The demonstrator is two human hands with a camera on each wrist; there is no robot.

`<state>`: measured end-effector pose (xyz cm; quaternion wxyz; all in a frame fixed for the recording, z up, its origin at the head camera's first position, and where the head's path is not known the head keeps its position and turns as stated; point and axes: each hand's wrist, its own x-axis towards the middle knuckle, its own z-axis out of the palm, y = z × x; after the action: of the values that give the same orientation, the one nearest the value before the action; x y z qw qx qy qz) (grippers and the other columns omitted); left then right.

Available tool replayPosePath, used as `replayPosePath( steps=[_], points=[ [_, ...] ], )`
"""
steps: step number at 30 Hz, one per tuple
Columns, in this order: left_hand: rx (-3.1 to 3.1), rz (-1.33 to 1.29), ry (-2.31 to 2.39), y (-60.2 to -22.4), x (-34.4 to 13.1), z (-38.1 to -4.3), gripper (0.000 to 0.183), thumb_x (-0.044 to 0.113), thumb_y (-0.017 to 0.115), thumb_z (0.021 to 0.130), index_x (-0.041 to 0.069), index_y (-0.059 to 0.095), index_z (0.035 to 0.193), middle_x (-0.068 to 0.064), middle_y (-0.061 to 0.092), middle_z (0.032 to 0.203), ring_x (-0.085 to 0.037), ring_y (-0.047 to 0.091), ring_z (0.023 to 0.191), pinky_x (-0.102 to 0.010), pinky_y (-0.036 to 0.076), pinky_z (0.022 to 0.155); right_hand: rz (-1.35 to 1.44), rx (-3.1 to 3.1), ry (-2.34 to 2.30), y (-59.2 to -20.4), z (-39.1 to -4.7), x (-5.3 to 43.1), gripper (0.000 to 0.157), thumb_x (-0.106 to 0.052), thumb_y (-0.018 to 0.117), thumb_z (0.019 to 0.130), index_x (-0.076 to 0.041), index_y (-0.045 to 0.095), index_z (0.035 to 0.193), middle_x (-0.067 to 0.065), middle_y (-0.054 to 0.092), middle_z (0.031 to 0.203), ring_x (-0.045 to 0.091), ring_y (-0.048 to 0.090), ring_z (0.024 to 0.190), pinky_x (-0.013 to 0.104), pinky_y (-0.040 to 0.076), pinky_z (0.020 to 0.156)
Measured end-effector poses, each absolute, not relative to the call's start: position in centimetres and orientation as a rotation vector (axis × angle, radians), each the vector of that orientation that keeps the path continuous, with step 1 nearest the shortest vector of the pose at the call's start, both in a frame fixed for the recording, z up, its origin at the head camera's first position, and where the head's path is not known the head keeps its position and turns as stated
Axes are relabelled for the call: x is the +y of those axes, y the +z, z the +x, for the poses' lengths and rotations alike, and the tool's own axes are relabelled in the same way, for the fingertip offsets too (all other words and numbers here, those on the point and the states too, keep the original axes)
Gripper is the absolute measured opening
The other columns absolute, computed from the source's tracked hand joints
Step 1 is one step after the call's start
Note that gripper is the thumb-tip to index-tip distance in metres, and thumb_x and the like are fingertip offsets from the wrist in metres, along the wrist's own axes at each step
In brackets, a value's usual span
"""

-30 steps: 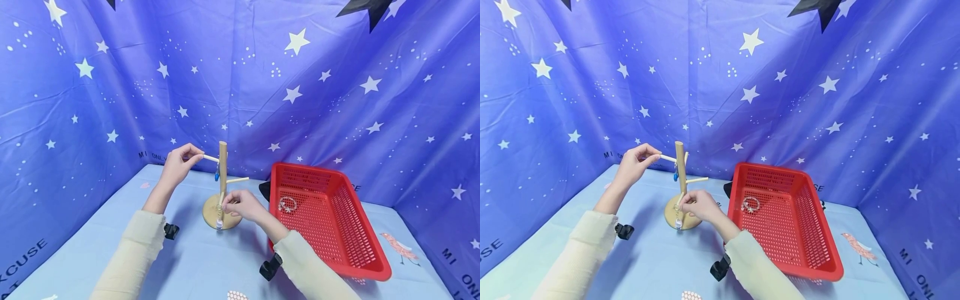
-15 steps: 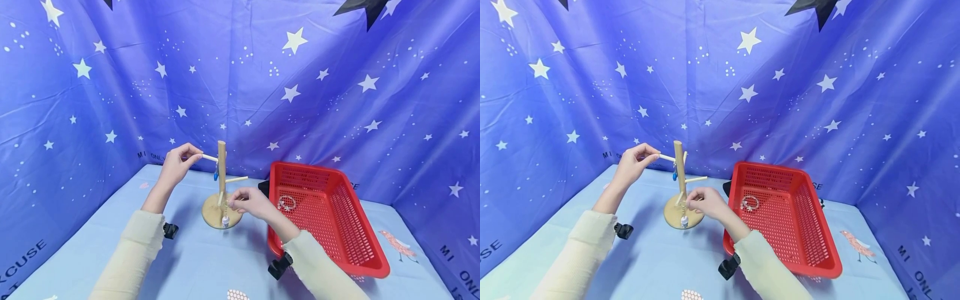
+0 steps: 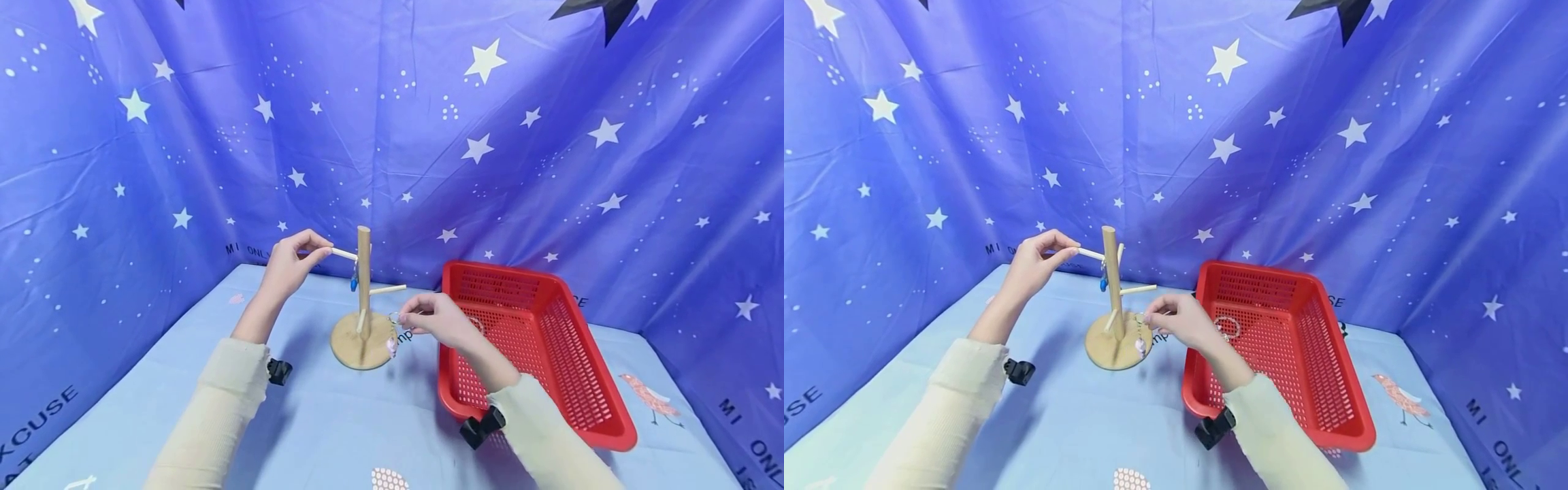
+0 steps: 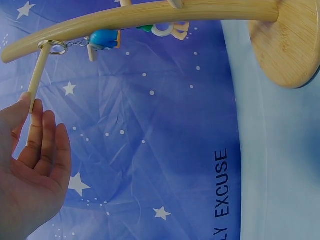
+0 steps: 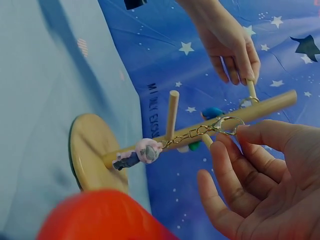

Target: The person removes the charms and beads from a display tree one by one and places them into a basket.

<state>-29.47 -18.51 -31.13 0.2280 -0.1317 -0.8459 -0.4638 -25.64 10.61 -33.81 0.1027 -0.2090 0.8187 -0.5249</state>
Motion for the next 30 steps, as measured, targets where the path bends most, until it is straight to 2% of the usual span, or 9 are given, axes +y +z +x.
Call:
replayPosePath(
  steps=[9,14,19,22,26,30],
  points=[
    [-2.325,-0.369,-1.277,-31.1,-18.5,-29.4,0.014,0.02,0.069,0.095,0.008,0.073,0.1,-0.012,0.075,0.096,-0.02,0.066,0.088,-0.029,0.047,0.069,-0.587,2.434,-1.589,-32.9,-25.9,12.5,0.017,-0.008,0.064,0.094,0.007,0.066,0.102,0.018,0.072,0.097,0.016,0.069,0.087,0.036,0.061,0.084],
    [-2.325,-0.364,-1.278,-31.0,-18.5,-29.4,0.014,0.02,0.069,0.095,0.008,0.073,0.1,-0.012,0.074,0.096,-0.022,0.066,0.089,-0.031,0.047,0.071,-0.561,2.476,-1.606,-32.2,-26.2,13.6,0.018,-0.008,0.063,0.095,0.008,0.065,0.103,0.017,0.072,0.098,0.015,0.07,0.088,0.039,0.061,0.086],
    [-2.333,-0.36,-1.279,-31.0,-18.6,-29.4,0.014,0.02,0.068,0.095,0.008,0.073,0.101,-0.013,0.074,0.097,-0.022,0.066,0.091,-0.032,0.048,0.073,-0.544,2.5,-1.645,-31.6,-26.5,14.8,0.021,-0.008,0.064,0.095,0.01,0.063,0.105,0.011,0.072,0.093,0.011,0.069,0.084,0.044,0.06,0.085],
    [-2.334,-0.36,-1.279,-31.0,-18.6,-29.4,0.014,0.02,0.069,0.095,0.008,0.073,0.101,-0.013,0.074,0.097,-0.022,0.066,0.091,-0.032,0.048,0.073,-0.52,2.502,-1.676,-31.3,-26.6,15.5,0.021,-0.008,0.065,0.095,0.01,0.063,0.106,0.007,0.07,0.09,0.012,0.07,0.084,0.037,0.061,0.082],
    [-2.335,-0.361,-1.281,-31.0,-18.6,-29.4,0.014,0.02,0.069,0.095,0.008,0.073,0.1,-0.013,0.074,0.097,-0.022,0.067,0.091,-0.032,0.047,0.072,-0.527,2.505,-1.7,-31.1,-26.7,16.5,0.022,-0.008,0.064,0.096,0.011,0.062,0.106,0.007,0.071,0.092,0.01,0.071,0.085,0.029,0.061,0.079],
    [-2.336,-0.362,-1.285,-31.1,-18.5,-29.5,0.014,0.021,0.069,0.095,0.008,0.073,0.101,-0.012,0.074,0.097,-0.022,0.066,0.091,-0.032,0.047,0.073,-0.519,2.517,-1.708,-31.1,-26.7,17.4,0.024,-0.01,0.064,0.096,0.012,0.062,0.106,0.01,0.071,0.093,0.006,0.07,0.083,0.028,0.06,0.081]
  ],
)
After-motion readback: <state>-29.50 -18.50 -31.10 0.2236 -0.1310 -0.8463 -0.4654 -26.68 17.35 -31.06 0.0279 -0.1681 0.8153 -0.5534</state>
